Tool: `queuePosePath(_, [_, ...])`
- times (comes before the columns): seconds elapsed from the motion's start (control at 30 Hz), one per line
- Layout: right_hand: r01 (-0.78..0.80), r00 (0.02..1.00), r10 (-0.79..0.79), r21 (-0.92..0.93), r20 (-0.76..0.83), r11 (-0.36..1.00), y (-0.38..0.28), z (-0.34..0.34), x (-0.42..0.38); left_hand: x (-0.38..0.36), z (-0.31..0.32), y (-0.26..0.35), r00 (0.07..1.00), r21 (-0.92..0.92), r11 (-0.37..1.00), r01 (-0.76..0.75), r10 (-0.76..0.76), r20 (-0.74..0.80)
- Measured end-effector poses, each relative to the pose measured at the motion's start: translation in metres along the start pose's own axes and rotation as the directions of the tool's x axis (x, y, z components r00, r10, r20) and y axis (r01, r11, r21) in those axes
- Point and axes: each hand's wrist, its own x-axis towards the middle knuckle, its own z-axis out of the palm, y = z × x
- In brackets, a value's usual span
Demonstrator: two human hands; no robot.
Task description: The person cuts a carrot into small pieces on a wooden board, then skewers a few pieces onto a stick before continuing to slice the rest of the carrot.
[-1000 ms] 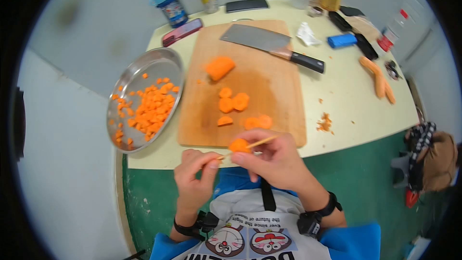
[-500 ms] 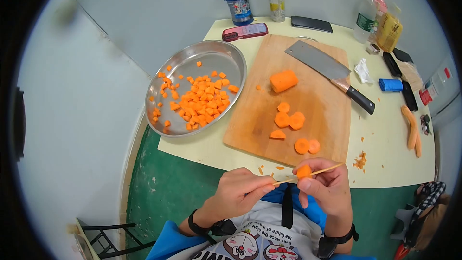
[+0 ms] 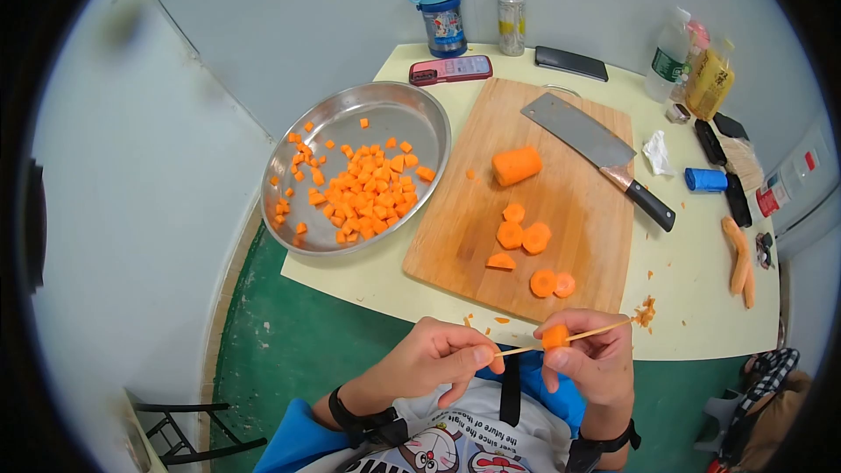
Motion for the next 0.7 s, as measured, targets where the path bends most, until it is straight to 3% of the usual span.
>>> queuePosePath(0.07, [0.035, 0.999, -0.034, -0.062, 0.009, 0.997, -0.002, -0.002, 0.000, 0.002, -0.004, 0.002, 0.990, -0.067, 0.995, 0.073, -0.064, 0.128])
queuePosePath(0.17, [0.017, 1.000, -0.017, -0.057, -0.005, 0.998, -0.006, 0.000, 0.001, -0.001, 0.002, 0.007, 0.998, 0.035, 0.998, 0.056, -0.057, 0.040])
queuePosePath(0.3, [-0.011, 0.999, 0.010, -0.037, -0.043, 0.999, -0.011, 0.005, -0.002, -0.004, -0.001, 0.014, 0.997, 0.064, 0.996, 0.055, -0.058, 0.047])
queuePosePath(0.37, [0.059, 0.996, -0.062, -0.050, -0.067, 0.997, -0.016, -0.002, -0.004, -0.007, -0.004, 0.020, 0.998, 0.093, 0.995, 0.019, -0.024, 0.060])
queuePosePath(0.4, [0.187, 0.973, -0.181, 0.027, -0.142, 0.982, -0.021, -0.020, -0.005, -0.011, -0.015, 0.019, 0.997, 0.097, 0.995, 0.017, -0.024, 0.069])
queuePosePath(0.43, [0.318, 0.930, -0.292, 0.091, -0.224, 0.944, -0.029, -0.041, -0.004, -0.016, -0.032, 0.014, 1.000, 0.066, 0.998, 0.013, -0.011, -0.027])
queuePosePath(0.5, [0.396, 0.866, -0.371, 0.007, -0.336, 0.918, -0.051, -0.055, -0.001, -0.027, -0.050, 0.011, 0.966, 0.094, 0.994, -0.047, 0.069, -0.248])
queuePosePath(0.53, [0.305, 0.916, -0.324, -0.114, -0.236, 0.945, -0.054, -0.050, 0.002, -0.030, -0.055, 0.011, 0.919, 0.155, 0.984, -0.092, 0.144, -0.368])
queuePosePath(0.57, [0.211, 0.957, -0.250, -0.239, -0.146, 0.948, -0.054, -0.039, 0.006, -0.030, -0.057, 0.013, 0.923, 0.153, 0.984, -0.089, 0.140, -0.359])
queuePosePath(0.6, [0.064, 0.985, -0.109, -0.299, -0.137, 0.952, -0.055, -0.022, 0.012, -0.030, -0.060, 0.015, 0.873, 0.160, 0.976, -0.146, 0.203, -0.443])
queuePosePath(0.63, [-0.070, 0.993, 0.041, -0.281, -0.108, 0.957, -0.056, -0.008, 0.020, -0.032, -0.061, 0.016, 0.814, 0.172, 0.965, -0.200, 0.261, -0.519])
queuePosePath(0.7, [-0.330, 0.939, 0.335, -0.070, 0.077, 0.941, -0.055, 0.009, 0.041, -0.033, -0.064, 0.016, 0.788, 0.156, 0.957, -0.246, 0.291, -0.543])
